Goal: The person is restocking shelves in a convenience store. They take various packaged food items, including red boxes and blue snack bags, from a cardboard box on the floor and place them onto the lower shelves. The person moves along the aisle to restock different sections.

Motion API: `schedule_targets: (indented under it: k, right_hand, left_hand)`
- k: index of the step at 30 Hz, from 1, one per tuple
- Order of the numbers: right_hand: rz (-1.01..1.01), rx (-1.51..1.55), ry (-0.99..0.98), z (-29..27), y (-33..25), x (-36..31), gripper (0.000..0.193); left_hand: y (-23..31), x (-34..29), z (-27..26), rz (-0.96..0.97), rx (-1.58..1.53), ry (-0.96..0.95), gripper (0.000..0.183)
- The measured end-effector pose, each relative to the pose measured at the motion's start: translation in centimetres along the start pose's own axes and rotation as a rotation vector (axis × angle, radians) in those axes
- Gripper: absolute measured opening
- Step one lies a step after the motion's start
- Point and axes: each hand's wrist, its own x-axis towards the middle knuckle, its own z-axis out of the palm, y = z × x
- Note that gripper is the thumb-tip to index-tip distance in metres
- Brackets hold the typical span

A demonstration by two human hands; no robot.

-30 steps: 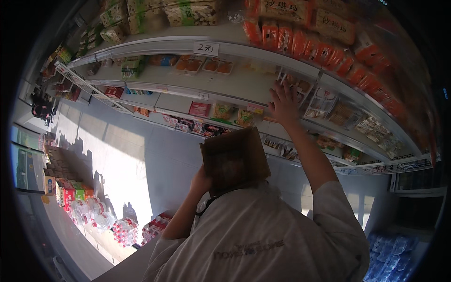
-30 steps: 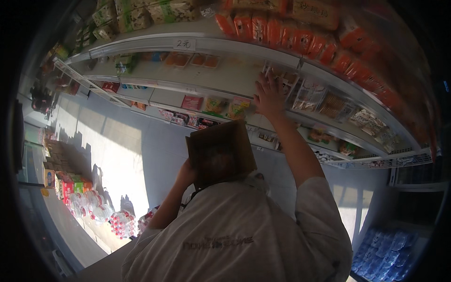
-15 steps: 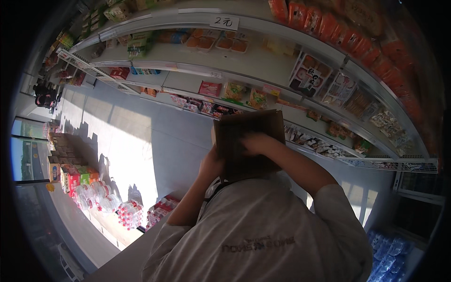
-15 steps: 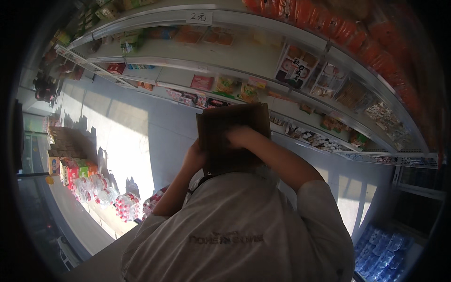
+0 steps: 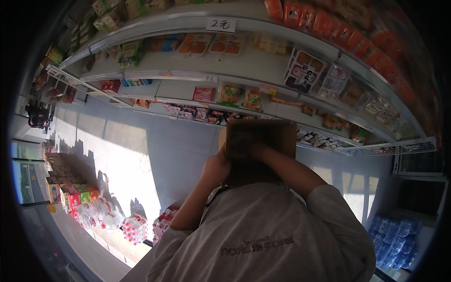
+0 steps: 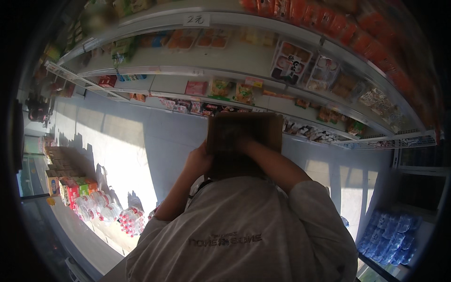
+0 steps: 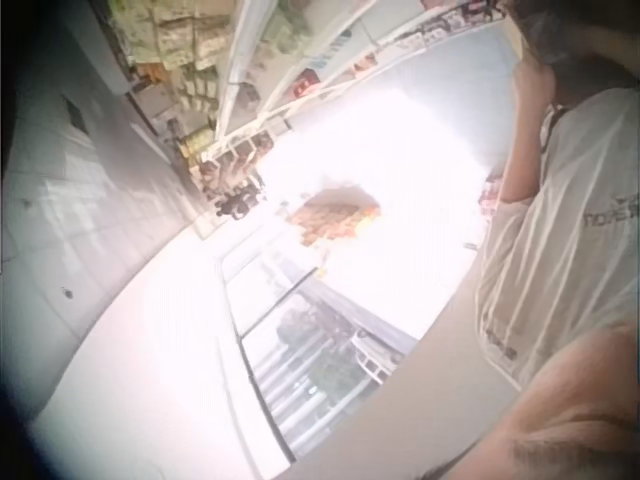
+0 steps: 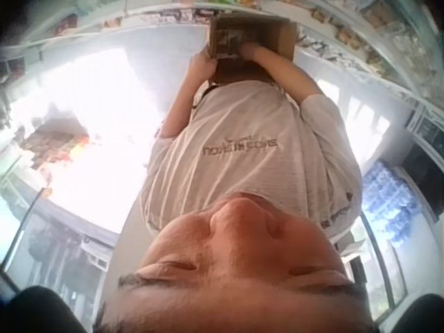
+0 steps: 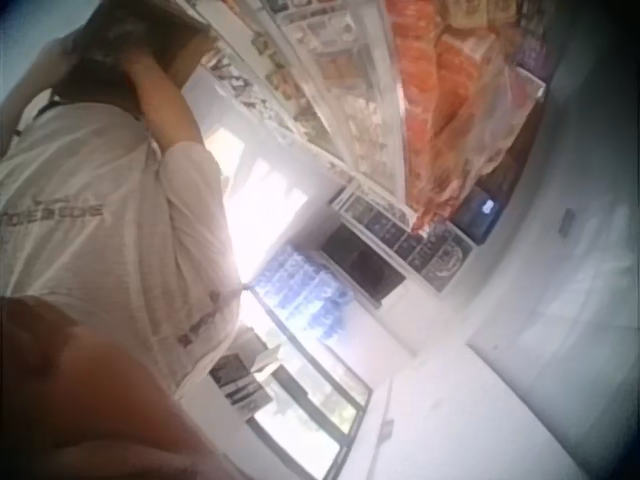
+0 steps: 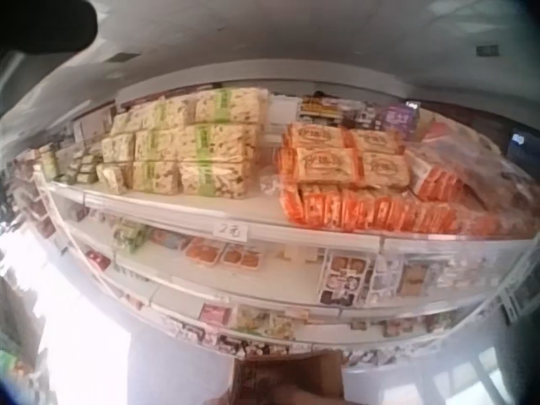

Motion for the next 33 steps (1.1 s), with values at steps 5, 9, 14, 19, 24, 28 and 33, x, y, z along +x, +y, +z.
schedule_targets:
  k: [5,9,14,19,24,28,33]
  right_hand:
    - [-0.002,-0.168,-0.176,-5.2,-6.8,-3.0,0.045]
    - [-0.008,-0.216,-0.233,-7.4,-7.4,-4.7,0.041]
    - [0.0,-0.019,0.024,-12.2,-10.3,-10.8,0.041]
    - [0.017,0.183,0.174,-14.6,-12.4,-15.7,0.038]
    - [0.139,0.475,0.303,-16.6,-11.2,-17.2,0.039]
    - [0.218,0.815,0.464,-17.8,-9.2,-16.1,0.033]
    - [0.209,1.338,0.587,-18.1,-6.9,-12.5,0.033]
  left_hand:
    - [-0.6,0.3,-1.6,-0.056,-0.073,0.013,0.063]
    - [-1.5,0.9,-2.1,0.01,-0.146,-0.02,0.057]
    - [-3.6,1.6,-1.7,-0.027,-0.207,-0.036,0.053]
    - [-4.8,2.4,-1.0,-0.027,-0.269,0.009,0.048]
    - [-5.6,3.5,-1.0,0.015,-0.137,0.043,0.053]
    - [-4.0,3.4,-1.8,-0.096,-0.122,0.05,0.053]
    - [-3.5,3.3,-2.3,-0.198,-0.091,0.096,0.054]
